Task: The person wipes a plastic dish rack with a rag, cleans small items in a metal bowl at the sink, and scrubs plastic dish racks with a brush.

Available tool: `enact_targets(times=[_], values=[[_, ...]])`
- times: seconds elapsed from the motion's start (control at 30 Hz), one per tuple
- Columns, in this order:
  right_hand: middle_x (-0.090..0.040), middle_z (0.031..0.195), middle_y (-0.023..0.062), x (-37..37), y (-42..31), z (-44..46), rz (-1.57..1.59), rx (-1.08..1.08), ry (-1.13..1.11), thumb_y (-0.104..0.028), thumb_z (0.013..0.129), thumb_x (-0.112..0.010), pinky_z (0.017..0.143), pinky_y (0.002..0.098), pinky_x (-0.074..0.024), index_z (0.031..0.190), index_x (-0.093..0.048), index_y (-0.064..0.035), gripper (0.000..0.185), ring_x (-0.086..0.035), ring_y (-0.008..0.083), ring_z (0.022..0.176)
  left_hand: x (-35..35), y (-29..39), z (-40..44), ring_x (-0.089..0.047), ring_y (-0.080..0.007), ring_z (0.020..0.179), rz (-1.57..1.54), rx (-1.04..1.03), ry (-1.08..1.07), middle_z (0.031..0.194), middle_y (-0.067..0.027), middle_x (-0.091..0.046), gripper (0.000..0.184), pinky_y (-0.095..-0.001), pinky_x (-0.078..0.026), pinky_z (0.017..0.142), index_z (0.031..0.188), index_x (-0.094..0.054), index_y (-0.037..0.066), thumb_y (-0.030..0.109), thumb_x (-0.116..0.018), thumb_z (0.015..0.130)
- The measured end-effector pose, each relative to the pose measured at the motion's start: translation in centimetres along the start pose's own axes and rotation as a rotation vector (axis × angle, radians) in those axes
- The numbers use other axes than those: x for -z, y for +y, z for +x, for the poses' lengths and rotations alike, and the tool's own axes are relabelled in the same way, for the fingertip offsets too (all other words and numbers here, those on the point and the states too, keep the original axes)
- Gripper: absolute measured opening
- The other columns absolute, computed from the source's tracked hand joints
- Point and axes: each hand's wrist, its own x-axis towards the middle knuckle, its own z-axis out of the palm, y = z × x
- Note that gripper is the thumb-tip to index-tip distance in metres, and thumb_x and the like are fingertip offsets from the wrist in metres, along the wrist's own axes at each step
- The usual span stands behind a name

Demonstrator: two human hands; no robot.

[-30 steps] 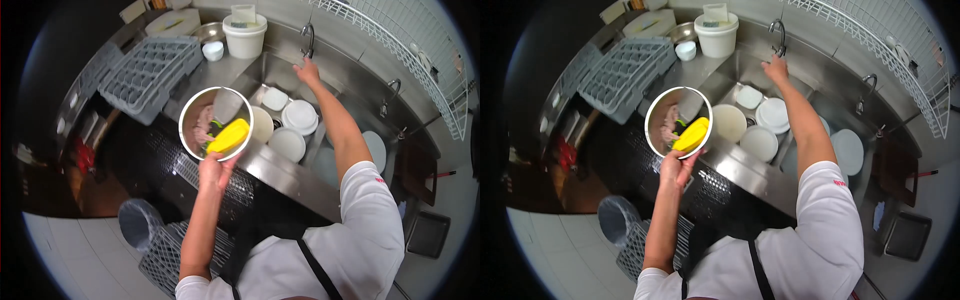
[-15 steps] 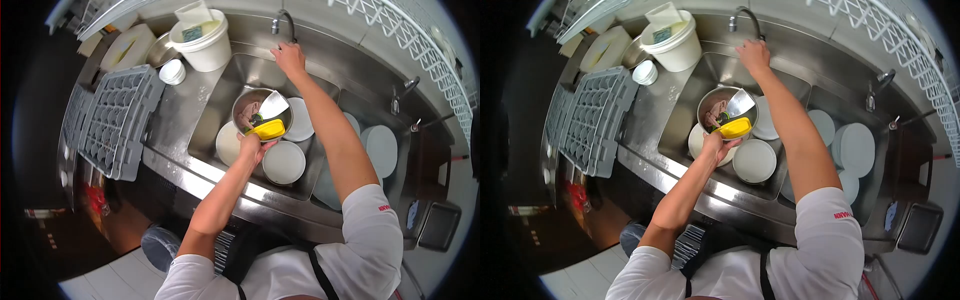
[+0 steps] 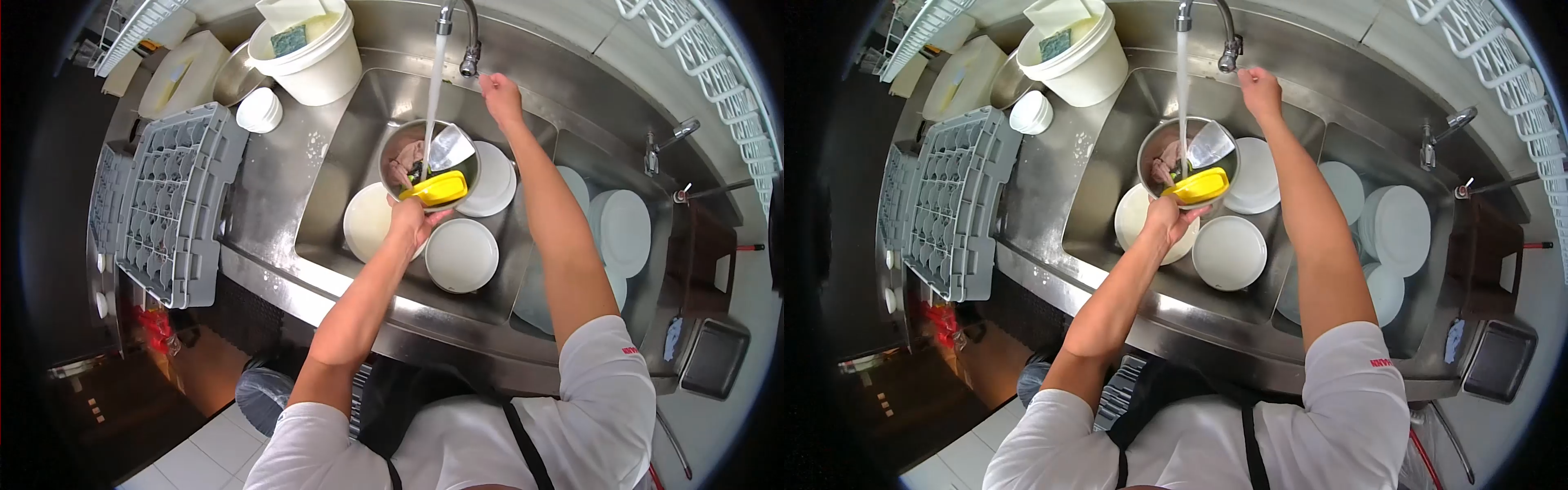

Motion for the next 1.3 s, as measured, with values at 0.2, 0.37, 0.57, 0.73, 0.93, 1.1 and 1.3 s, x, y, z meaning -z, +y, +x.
enact_targets(times=[0.2,0.37,0.57,0.73,0.93,1.1,1.3], values=[[-0.069,0.082,0.0036,0.2,-0.8,0.6,-0.018,-0.054,-0.119,-0.03,0.098,-0.063,0.065,0.0284,-0.0467,0.097,-0.07,-0.0017,0.029,-0.058,0.0111,0.068,0.2,-0.2,-0.1,-0.061,-0.0456,0.115,0.088,-0.031,0.027,0.143,-0.029,-0.041,0.061,-0.0571,-0.063,0.083,0.148,-0.009,0.01,-0.009,-0.027,0.093],[-0.071,0.088,0.003,0.3,-1.8,0.5,0.009,-0.107,-0.139,-0.029,0.099,-0.06,0.067,0.0274,-0.0475,0.1,-0.069,-0.0001,0.03,-0.058,0.0106,0.07,0.7,-0.9,-0.9,-0.063,-0.0452,0.113,0.107,-0.011,0.031,0.141,-0.0289,-0.043,0.058,-0.0546,-0.064,0.079,0.148,-0.01,0.01,-0.006,-0.028,0.096],[-0.071,0.091,0.0027,0.0,-1.4,0.6,-0.035,-0.061,-0.109,-0.03,0.099,-0.06,0.068,0.0289,-0.048,0.101,-0.069,-0.0008,0.03,-0.058,0.0111,0.07,1.4,-3.0,-0.2,-0.064,-0.0452,0.111,0.117,0.08,0.005,0.14,-0.028,-0.045,0.052,-0.0556,-0.064,0.077,0.147,-0.015,0.011,-0.002,-0.029,0.099],[-0.07,0.088,0.0019,-0.1,-1.2,0.9,-0.029,-0.06,-0.102,-0.03,0.099,-0.06,0.067,0.0303,-0.0467,0.099,-0.069,-0.0014,0.03,-0.055,0.0111,0.069,1.1,-3.4,-2.0,-0.065,-0.044,0.108,0.117,0.143,-0.097,0.144,-0.0263,-0.039,0.062,-0.0504,-0.066,0.067,0.146,-0.005,0.019,-0.006,-0.031,0.096],[-0.065,0.077,0.002,-1.0,-0.5,0.9,-0.009,-0.031,-0.026,-0.031,0.099,-0.059,0.065,0.0311,-0.0448,0.095,-0.069,-0.0033,0.03,-0.053,0.0119,0.066,0.9,-4.1,-3.0,-0.059,-0.0486,0.117,0.131,0.12,0.011,0.144,-0.0276,-0.041,0.054,-0.0609,-0.062,0.081,0.148,-0.015,0.011,-0.005,-0.028,0.098],[-0.062,0.073,0.0016,-1.0,-0.3,1.0,-0.032,-0.04,-0.023,-0.032,0.099,-0.059,0.064,0.0312,-0.0443,0.093,-0.069,-0.0034,0.031,-0.052,0.012,0.066,2.9,-5.1,-1.7,-0.061,-0.0456,0.116,0.081,0.144,-0.065,0.142,-0.0272,-0.043,0.052,-0.0588,-0.062,0.082,0.147,-0.019,0.007,-0.005,-0.03,0.098],[-0.074,0.1,0.0148,-0.2,-1.2,0.8,-0.012,-0.122,-0.1,-0.036,0.096,-0.06,0.085,0.0391,-0.0504,0.103,-0.072,-0.0063,0.033,-0.068,0.0301,0.094,1.3,-3.2,-3.4,-0.061,-0.0456,0.114,0.008,0.149,-0.038,0.142,-0.0273,-0.041,0.051,-0.0585,-0.063,0.08,0.146,-0.017,0.007,-0.004,-0.03,0.098]])
